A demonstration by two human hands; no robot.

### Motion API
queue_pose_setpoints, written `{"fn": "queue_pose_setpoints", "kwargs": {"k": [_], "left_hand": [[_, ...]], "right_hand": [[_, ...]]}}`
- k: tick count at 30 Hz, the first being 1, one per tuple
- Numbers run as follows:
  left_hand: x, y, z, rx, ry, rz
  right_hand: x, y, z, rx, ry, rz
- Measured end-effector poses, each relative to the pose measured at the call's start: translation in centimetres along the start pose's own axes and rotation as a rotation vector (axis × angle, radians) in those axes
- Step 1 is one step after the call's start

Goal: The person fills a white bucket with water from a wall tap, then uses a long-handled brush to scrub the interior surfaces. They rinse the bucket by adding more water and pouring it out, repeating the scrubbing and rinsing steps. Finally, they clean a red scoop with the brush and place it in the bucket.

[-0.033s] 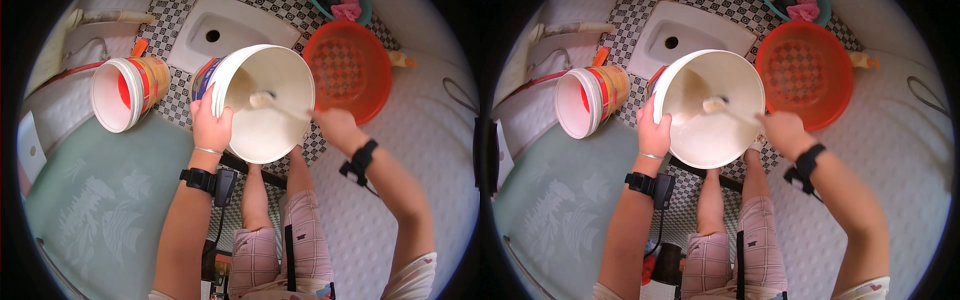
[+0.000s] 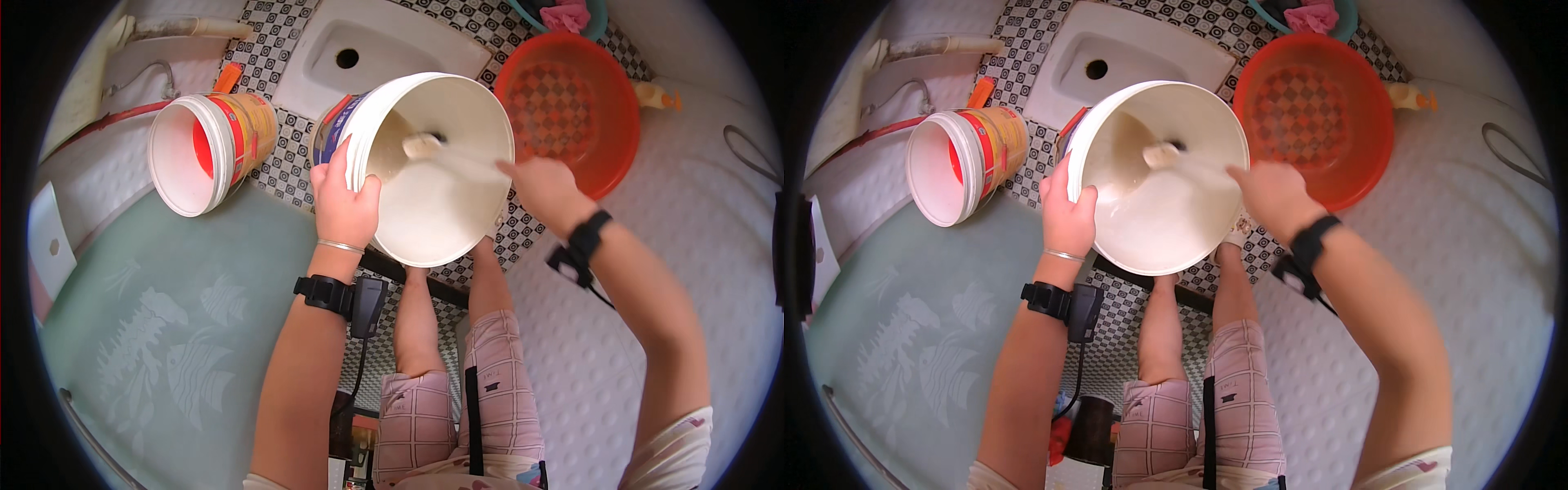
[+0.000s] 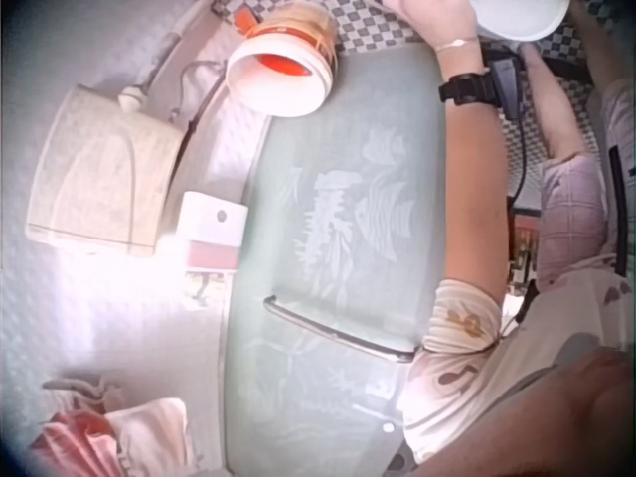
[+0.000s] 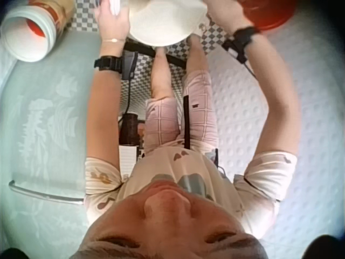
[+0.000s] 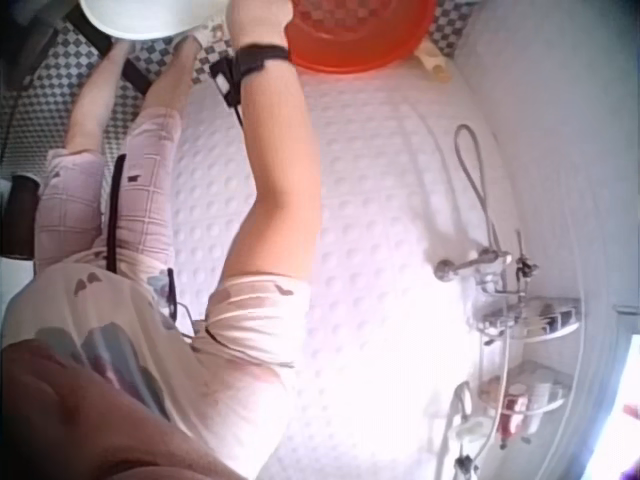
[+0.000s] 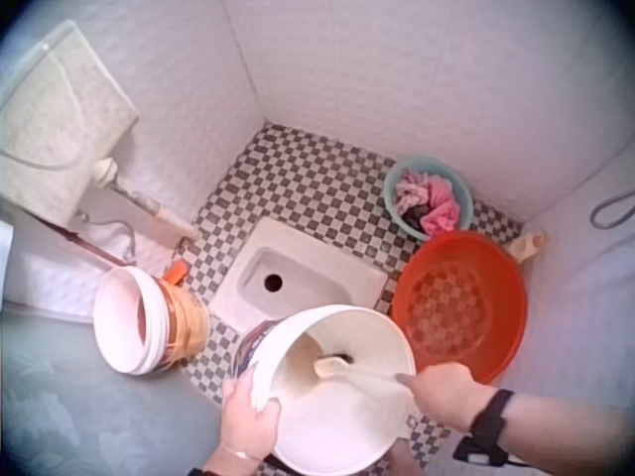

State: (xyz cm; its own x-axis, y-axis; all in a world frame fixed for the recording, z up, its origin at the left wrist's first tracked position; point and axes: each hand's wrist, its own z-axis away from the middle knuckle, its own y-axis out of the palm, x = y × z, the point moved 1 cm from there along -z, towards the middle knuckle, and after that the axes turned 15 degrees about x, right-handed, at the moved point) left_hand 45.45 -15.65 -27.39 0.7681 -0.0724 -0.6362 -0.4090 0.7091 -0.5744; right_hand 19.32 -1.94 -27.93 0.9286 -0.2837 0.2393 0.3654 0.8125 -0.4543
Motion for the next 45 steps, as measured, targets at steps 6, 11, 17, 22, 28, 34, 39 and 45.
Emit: {"fn": "queue_pose_setpoints", "kwargs": {"k": [6,11,17,22,28,34,39,45], "left_hand": [[0.3,0.4,-0.1,0.038,0.038,-0.035],[0.9,-0.2,-0.4,0.006,0.058,-0.009],[0.4,0.0,0.0,0.042,0.091,-0.064],[1.1,-0.9,-0.2,0.039,0.05,-0.035],[1.7,-1.9,0.1,0.051,0.043,-0.08],[0.8,-1.0,-0.7,0.05,0.042,-0.046],[0.6,-1.0,-0.8,0.037,0.004,-0.026],[0.8,-1.0,0.1,0.061,0.06,-0.103]], "right_hand": [[4.0,1.5,-11.1,-0.003,-0.034,0.004],[8.0,6.4,-8.8,0.175,0.008,-0.254],[12.3,6.5,-6.4,0.298,-0.191,-0.435],[11.1,6.4,-7.5,0.279,-0.12,-0.385],[8.0,5.5,-9.3,0.16,0.003,-0.243],[7.8,5.5,-9.5,0.153,0.042,-0.226],[10.9,6.6,-7.2,0.341,-0.076,-0.287],[11.6,4.6,-7.8,0.204,-0.155,-0.421]]}}
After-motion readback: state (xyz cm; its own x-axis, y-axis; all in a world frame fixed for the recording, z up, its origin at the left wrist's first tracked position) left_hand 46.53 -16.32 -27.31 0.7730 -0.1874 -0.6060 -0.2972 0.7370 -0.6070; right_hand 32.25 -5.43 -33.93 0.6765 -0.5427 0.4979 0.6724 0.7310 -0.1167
